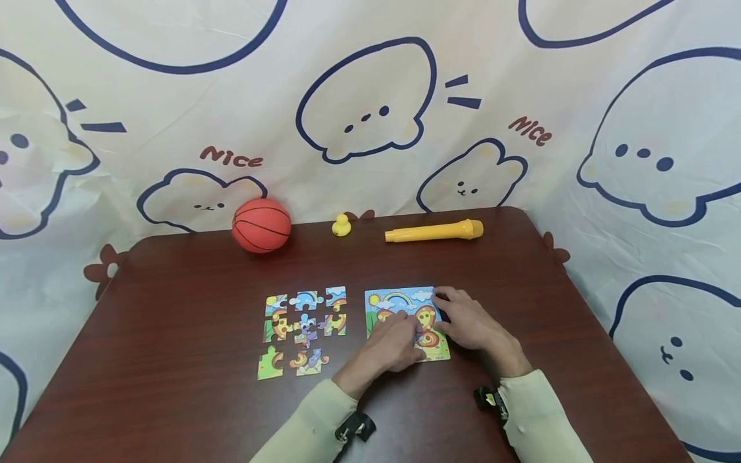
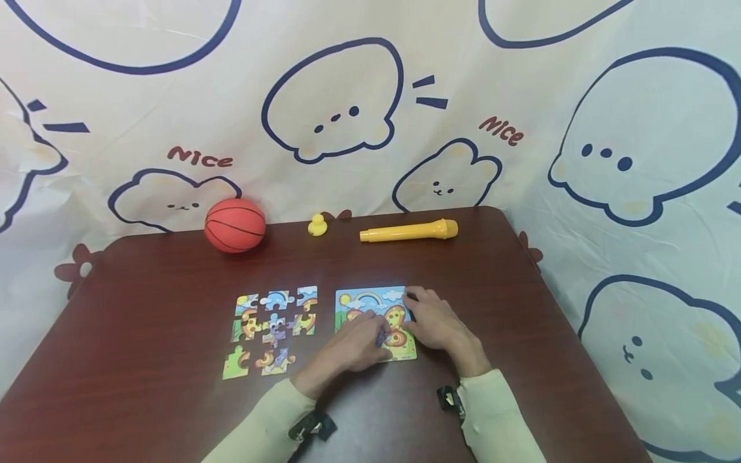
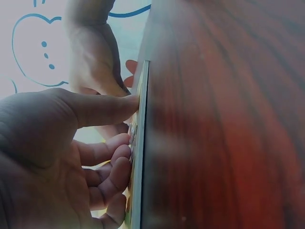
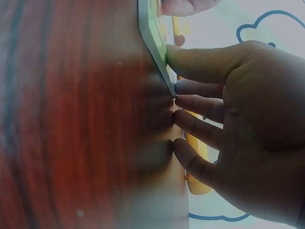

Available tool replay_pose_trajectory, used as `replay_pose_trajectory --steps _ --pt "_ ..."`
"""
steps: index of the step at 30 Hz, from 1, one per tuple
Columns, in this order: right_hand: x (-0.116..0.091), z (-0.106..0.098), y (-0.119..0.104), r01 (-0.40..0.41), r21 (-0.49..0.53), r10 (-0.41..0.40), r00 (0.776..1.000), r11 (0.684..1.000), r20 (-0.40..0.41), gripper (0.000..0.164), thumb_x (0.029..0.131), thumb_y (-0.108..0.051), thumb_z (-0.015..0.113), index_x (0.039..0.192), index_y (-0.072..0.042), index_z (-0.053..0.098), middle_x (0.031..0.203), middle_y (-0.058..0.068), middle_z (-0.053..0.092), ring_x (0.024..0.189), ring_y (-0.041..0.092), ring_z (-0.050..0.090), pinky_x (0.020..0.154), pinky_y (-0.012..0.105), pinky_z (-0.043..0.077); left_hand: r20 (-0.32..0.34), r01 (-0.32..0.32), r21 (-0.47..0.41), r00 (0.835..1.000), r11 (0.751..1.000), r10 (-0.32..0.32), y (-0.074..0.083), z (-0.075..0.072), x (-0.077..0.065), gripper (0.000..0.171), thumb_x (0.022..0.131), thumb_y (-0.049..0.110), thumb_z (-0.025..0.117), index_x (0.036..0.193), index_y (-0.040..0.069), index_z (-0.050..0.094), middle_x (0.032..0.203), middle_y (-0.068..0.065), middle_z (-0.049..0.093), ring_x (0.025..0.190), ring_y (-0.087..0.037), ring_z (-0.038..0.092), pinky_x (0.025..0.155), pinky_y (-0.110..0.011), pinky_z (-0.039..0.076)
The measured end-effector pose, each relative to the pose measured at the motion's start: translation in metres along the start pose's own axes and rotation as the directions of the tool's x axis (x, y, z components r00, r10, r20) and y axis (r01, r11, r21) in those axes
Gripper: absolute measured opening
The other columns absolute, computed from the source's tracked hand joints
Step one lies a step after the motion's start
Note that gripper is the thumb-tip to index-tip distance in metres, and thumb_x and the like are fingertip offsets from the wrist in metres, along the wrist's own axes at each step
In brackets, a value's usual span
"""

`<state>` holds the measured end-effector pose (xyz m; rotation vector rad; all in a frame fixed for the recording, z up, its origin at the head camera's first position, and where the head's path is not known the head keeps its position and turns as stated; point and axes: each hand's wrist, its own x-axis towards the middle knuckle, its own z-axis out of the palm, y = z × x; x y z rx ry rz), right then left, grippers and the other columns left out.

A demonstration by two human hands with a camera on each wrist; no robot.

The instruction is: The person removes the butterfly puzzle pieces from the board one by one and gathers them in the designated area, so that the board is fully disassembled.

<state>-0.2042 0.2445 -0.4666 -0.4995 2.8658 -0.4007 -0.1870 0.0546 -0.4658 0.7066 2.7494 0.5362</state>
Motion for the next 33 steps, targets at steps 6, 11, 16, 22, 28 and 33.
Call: replay_pose_trajectory --steps 6,11,16,22,28,33 --pt "-0.001 0.001 -0.001 0.021 -0.008 -0.022 0.999 1.000 -0.027 0.052 0.095 -0.022 0.061 0.141 -0.003 0.047 0.149 0.014 0.040 0.133 0.035 0.041 0.101 0.057 0.038 -0.019 0.011 -0.055 1.000 0.998 -0.012 -0.001 0.002 0.001 0.035 0.075 0.031 0.080 0.103 0.016 0.064 0.089 0.005 0.055 0.079 -0.010 0.050 0.071 -0.033 0.041" --pt "-0.001 0.001 -0.003 0.026 -0.011 -0.026 0.999 1.000 -0.028 0.049 0.096 -0.020 0.058 0.141 -0.003 0.048 0.149 0.013 0.040 0.133 0.035 0.041 0.101 0.056 0.039 -0.086 -0.005 -0.114 0.996 0.993 -0.004 -0.002 0.004 0.000 0.020 0.079 0.026 0.074 0.092 0.019 0.060 0.087 0.007 0.055 0.078 -0.008 0.050 0.068 -0.031 0.039" --pt "-0.002 0.001 -0.003 0.017 -0.003 -0.017 1.000 1.000 -0.024 0.050 0.096 -0.020 0.059 0.141 -0.003 0.048 0.149 0.013 0.040 0.133 0.035 0.040 0.101 0.057 0.038 -0.142 -0.039 -0.195 0.990 0.980 0.012 -0.002 0.005 0.000 0.013 0.088 0.028 0.068 0.086 0.021 0.058 0.080 0.010 0.058 0.067 -0.004 0.050 0.059 -0.024 0.038" --pt "-0.002 0.000 -0.002 0.015 0.001 -0.014 0.999 1.000 -0.029 0.050 0.095 -0.019 0.059 0.141 -0.003 0.048 0.149 0.013 0.041 0.133 0.034 0.040 0.103 0.056 0.037 -0.167 -0.111 -0.264 0.984 0.958 0.068 -0.004 -0.002 -0.006 0.019 0.092 0.022 0.063 0.111 0.020 0.060 0.077 0.011 0.059 0.062 0.000 0.050 0.059 -0.020 0.039" --pt "-0.002 -0.001 -0.002 0.009 0.010 -0.009 1.000 1.000 -0.014 0.052 0.096 -0.022 0.059 0.143 -0.004 0.045 0.151 0.012 0.039 0.135 0.034 0.038 0.104 0.056 0.036 -0.196 -0.134 -0.221 0.976 0.966 0.091 -0.016 -0.014 -0.022 0.023 0.093 0.019 0.061 0.115 0.023 0.065 0.080 0.012 0.061 0.073 -0.003 0.055 0.068 -0.029 0.037" --pt "-0.002 -0.001 -0.003 -0.006 0.000 0.006 1.000 1.000 -0.012 0.053 0.096 -0.024 0.059 0.144 -0.005 0.044 0.152 0.012 0.037 0.137 0.034 0.037 0.104 0.056 0.036 -0.192 -0.121 -0.216 0.978 0.969 0.079 -0.034 -0.021 -0.037 0.020 0.093 0.018 0.060 0.112 0.023 0.066 0.078 0.013 0.060 0.073 -0.005 0.054 0.068 -0.030 0.034"
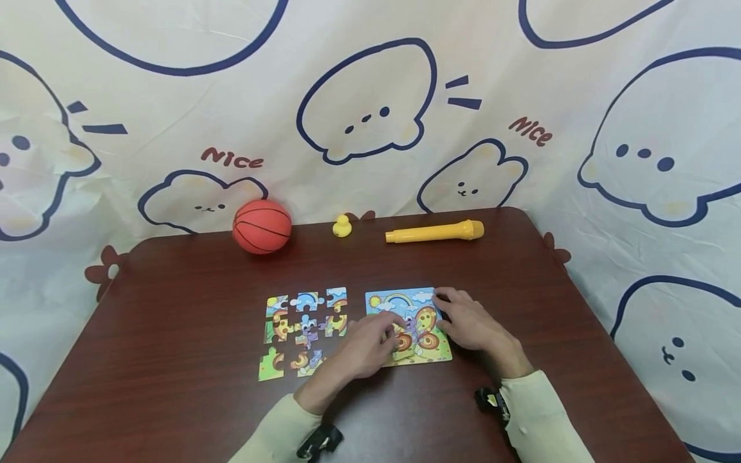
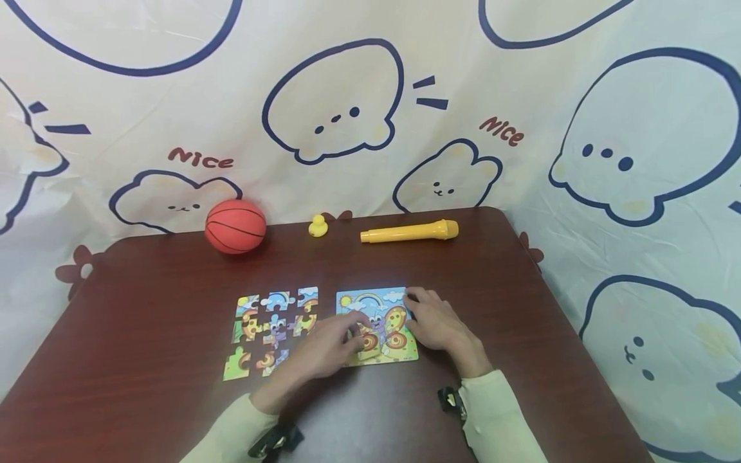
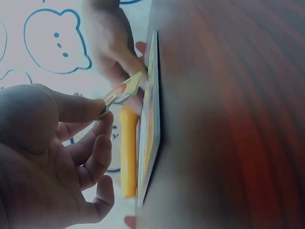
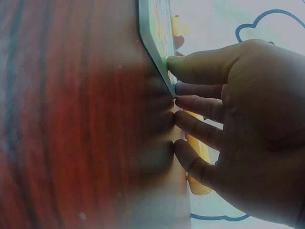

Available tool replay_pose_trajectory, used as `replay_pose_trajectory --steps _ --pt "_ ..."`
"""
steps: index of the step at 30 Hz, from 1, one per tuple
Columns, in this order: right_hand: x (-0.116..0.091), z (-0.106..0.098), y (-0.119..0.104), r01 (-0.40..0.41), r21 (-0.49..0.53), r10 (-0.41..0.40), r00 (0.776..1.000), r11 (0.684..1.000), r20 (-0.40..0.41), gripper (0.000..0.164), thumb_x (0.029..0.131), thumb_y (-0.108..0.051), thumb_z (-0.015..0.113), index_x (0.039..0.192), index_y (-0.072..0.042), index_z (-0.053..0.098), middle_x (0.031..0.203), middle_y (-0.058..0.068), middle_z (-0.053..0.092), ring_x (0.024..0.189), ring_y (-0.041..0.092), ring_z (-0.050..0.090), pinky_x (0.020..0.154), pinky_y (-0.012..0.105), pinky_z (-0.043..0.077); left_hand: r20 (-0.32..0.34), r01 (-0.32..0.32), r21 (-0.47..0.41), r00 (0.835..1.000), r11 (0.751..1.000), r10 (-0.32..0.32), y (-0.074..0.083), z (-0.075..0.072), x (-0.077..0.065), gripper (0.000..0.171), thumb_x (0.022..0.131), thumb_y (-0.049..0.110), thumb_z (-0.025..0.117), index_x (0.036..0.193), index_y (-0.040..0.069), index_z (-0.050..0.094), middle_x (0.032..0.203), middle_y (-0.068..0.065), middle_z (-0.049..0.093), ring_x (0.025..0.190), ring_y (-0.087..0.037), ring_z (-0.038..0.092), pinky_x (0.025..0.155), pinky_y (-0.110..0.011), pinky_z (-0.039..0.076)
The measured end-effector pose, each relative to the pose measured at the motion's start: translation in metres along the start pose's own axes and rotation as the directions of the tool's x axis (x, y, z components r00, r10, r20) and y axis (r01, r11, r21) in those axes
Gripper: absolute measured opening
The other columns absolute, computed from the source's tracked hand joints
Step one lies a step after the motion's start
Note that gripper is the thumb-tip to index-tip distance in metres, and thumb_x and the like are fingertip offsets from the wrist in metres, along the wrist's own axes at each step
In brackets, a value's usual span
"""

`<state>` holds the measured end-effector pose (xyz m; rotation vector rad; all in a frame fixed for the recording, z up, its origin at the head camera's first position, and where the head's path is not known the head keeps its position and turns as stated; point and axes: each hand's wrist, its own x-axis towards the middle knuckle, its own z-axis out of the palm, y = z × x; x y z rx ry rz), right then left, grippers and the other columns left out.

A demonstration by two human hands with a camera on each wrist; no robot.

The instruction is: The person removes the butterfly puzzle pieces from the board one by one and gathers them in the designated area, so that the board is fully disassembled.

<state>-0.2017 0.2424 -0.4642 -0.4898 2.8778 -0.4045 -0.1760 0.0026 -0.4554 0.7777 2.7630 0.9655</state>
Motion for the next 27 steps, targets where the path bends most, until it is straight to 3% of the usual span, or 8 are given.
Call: replay_pose_trajectory --steps 5,12,18,27 --pt "0.000 0.000 -0.001 -0.010 0.008 0.010 1.000 1.000 0.002 0.056 0.096 -0.026 0.060 0.145 -0.005 0.043 0.152 0.012 0.037 0.137 0.034 0.036 0.105 0.056 0.035 -0.002 0.010 0.002 1.000 1.000 -0.010 -0.017 -0.015 -0.014 0.020 0.093 0.017 0.061 0.111 0.019 0.066 0.076 0.013 0.060 0.070 -0.005 0.052 0.064 -0.025 0.040" --pt "0.000 -0.001 -0.002 -0.006 0.002 0.006 1.000 1.000 0.004 0.059 0.094 -0.029 0.063 0.144 -0.005 0.044 0.151 0.013 0.037 0.136 0.034 0.037 0.104 0.056 0.035 0.011 0.142 0.026 0.990 0.990 -0.142 -0.038 -0.034 -0.033 0.018 0.091 0.021 0.065 0.110 0.021 0.064 0.076 0.013 0.057 0.067 -0.006 0.049 0.064 -0.027 0.039" --pt "0.000 0.000 -0.002 -0.017 -0.002 0.017 1.000 1.000 0.000 0.059 0.093 -0.030 0.063 0.144 -0.006 0.044 0.151 0.013 0.038 0.136 0.034 0.037 0.103 0.057 0.036 0.029 0.208 0.020 0.978 0.978 -0.208 -0.048 -0.039 -0.040 0.017 0.090 0.021 0.067 0.106 0.022 0.062 0.075 0.012 0.059 0.068 -0.007 0.051 0.065 -0.030 0.040" --pt "0.001 0.001 -0.001 -0.020 -0.002 0.020 1.000 1.000 0.008 0.060 0.093 -0.030 0.064 0.144 -0.006 0.044 0.151 0.013 0.037 0.136 0.035 0.036 0.103 0.058 0.035 0.052 0.236 0.088 0.969 0.968 -0.241 -0.056 -0.041 -0.045 0.019 0.089 0.021 0.068 0.107 0.021 0.064 0.077 0.012 0.058 0.071 -0.007 0.051 0.071 -0.034 0.041"
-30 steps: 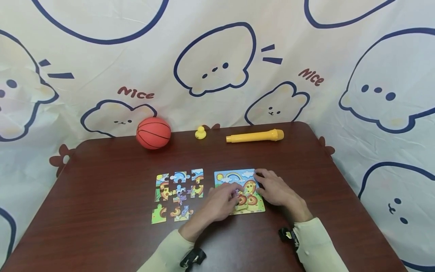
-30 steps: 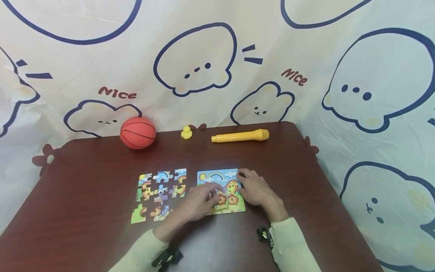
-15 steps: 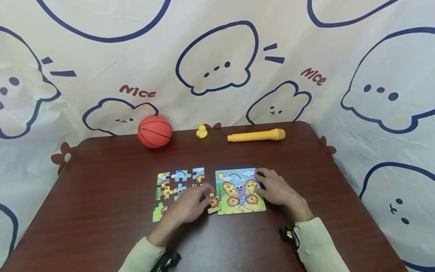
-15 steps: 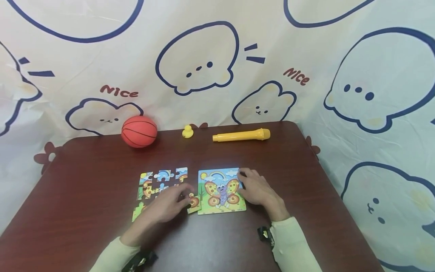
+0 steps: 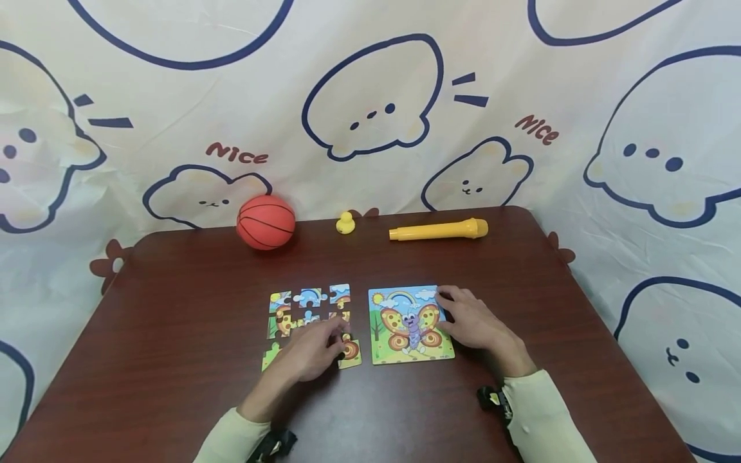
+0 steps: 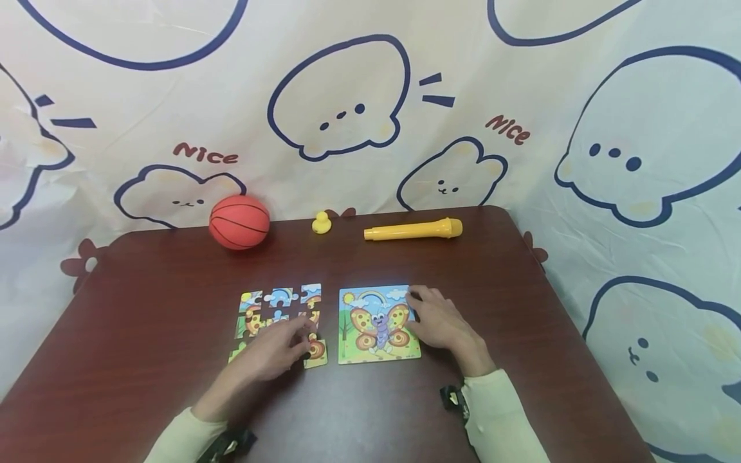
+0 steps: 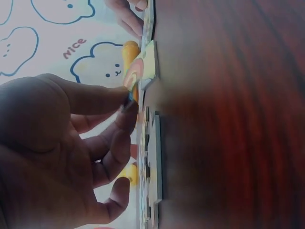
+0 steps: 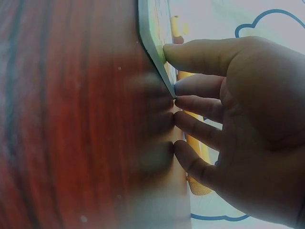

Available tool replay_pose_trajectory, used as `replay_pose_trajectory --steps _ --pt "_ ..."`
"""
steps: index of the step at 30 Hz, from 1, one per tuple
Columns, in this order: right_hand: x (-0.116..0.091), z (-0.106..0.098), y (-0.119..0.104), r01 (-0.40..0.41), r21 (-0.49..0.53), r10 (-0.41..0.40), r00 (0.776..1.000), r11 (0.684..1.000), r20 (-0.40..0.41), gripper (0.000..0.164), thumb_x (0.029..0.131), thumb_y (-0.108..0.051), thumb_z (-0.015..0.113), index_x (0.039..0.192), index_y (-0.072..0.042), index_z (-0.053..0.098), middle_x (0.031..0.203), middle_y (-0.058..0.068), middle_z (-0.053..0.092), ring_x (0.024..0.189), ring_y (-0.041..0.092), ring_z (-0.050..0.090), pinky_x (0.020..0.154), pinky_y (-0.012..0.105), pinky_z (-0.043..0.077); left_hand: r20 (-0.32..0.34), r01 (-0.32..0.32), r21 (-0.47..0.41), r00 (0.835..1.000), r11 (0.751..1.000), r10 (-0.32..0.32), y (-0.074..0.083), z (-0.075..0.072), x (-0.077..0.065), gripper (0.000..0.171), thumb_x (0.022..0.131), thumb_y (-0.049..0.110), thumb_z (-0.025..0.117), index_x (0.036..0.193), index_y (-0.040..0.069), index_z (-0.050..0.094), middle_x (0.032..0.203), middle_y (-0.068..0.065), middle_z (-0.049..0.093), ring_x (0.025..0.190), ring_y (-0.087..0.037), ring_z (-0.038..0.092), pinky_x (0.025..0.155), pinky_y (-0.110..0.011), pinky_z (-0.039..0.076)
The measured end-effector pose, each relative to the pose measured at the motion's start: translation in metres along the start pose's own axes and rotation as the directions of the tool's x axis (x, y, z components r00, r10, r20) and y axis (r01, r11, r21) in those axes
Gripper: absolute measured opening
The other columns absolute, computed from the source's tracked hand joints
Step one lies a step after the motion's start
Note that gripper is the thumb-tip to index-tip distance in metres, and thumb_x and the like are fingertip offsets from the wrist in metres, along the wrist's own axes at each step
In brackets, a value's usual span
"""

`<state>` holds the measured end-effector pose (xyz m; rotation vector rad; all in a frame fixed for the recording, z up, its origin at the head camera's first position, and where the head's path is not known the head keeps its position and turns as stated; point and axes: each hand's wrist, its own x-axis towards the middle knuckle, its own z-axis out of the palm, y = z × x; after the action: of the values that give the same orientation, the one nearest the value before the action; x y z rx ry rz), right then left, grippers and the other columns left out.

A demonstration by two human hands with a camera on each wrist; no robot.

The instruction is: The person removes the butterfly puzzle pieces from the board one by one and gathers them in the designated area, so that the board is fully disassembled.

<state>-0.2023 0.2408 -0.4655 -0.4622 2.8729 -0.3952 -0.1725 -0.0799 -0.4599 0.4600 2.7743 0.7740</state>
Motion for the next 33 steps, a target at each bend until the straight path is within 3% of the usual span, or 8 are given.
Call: replay_pose_trajectory --steps 9,14,19,25,29,33 --pt "0.000 0.002 0.002 0.014 0.007 -0.014 1.000 1.000 -0.008 0.060 0.093 -0.030 0.063 0.144 -0.006 0.043 0.151 0.013 0.037 0.136 0.035 0.036 0.102 0.059 0.036 -0.014 0.010 0.026 1.000 1.000 -0.009 -0.004 0.002 0.002 0.017 0.088 0.013 0.067 0.104 0.020 0.066 0.076 0.011 0.056 0.070 -0.008 0.050 0.066 -0.032 0.039" --pt "-0.002 0.003 0.004 0.011 0.011 -0.011 1.000 1.000 -0.016 0.060 0.092 -0.030 0.065 0.143 -0.006 0.045 0.150 0.013 0.039 0.135 0.034 0.038 0.102 0.057 0.037 -0.063 -0.027 0.027 0.998 0.999 0.028 -0.005 0.004 0.003 0.020 0.087 0.012 0.068 0.105 0.019 0.065 0.082 0.009 0.058 0.077 -0.009 0.053 0.067 -0.031 0.041" --pt "-0.003 0.005 0.007 -0.001 0.014 0.001 1.000 1.000 -0.015 0.061 0.091 -0.029 0.065 0.143 -0.004 0.046 0.150 0.013 0.040 0.134 0.033 0.039 0.104 0.053 0.038 -0.126 0.012 -0.020 0.992 1.000 -0.014 -0.009 0.004 0.003 0.021 0.088 0.018 0.069 0.109 0.018 0.065 0.088 0.007 0.060 0.085 -0.012 0.053 0.071 -0.032 0.043" --pt "-0.002 0.004 0.011 -0.011 0.017 0.011 1.000 1.000 -0.027 0.061 0.091 -0.029 0.065 0.143 -0.004 0.045 0.150 0.013 0.040 0.134 0.034 0.038 0.104 0.053 0.038 -0.217 0.042 0.006 0.975 0.999 -0.039 -0.013 -0.004 0.004 0.038 0.087 0.030 0.070 0.122 0.017 0.063 0.114 -0.003 0.063 0.108 -0.023 0.056 0.089 -0.047 0.046" --pt "-0.003 0.003 0.010 -0.030 0.060 0.033 0.999 0.998 -0.039 0.065 0.092 -0.033 0.064 0.146 -0.005 0.041 0.152 0.013 0.036 0.135 0.034 0.037 0.105 0.054 0.038 -0.246 0.091 0.036 0.966 0.995 -0.080 -0.016 -0.008 0.004 0.056 0.086 0.041 0.069 0.135 0.017 0.054 0.133 -0.010 0.055 0.123 -0.032 0.048 0.097 -0.059 0.038" --pt "-0.003 0.006 0.008 -0.081 0.085 0.085 0.995 0.993 -0.046 0.072 0.094 -0.043 0.058 0.152 -0.012 0.030 0.157 0.015 0.027 0.139 0.039 0.032 0.105 0.063 0.032 -0.273 0.144 0.075 0.955 0.987 -0.118 -0.020 -0.010 0.004 0.071 0.086 0.051 0.064 0.146 0.019 0.042 0.148 -0.013 0.042 0.133 -0.038 0.038 0.103 -0.065 0.029"
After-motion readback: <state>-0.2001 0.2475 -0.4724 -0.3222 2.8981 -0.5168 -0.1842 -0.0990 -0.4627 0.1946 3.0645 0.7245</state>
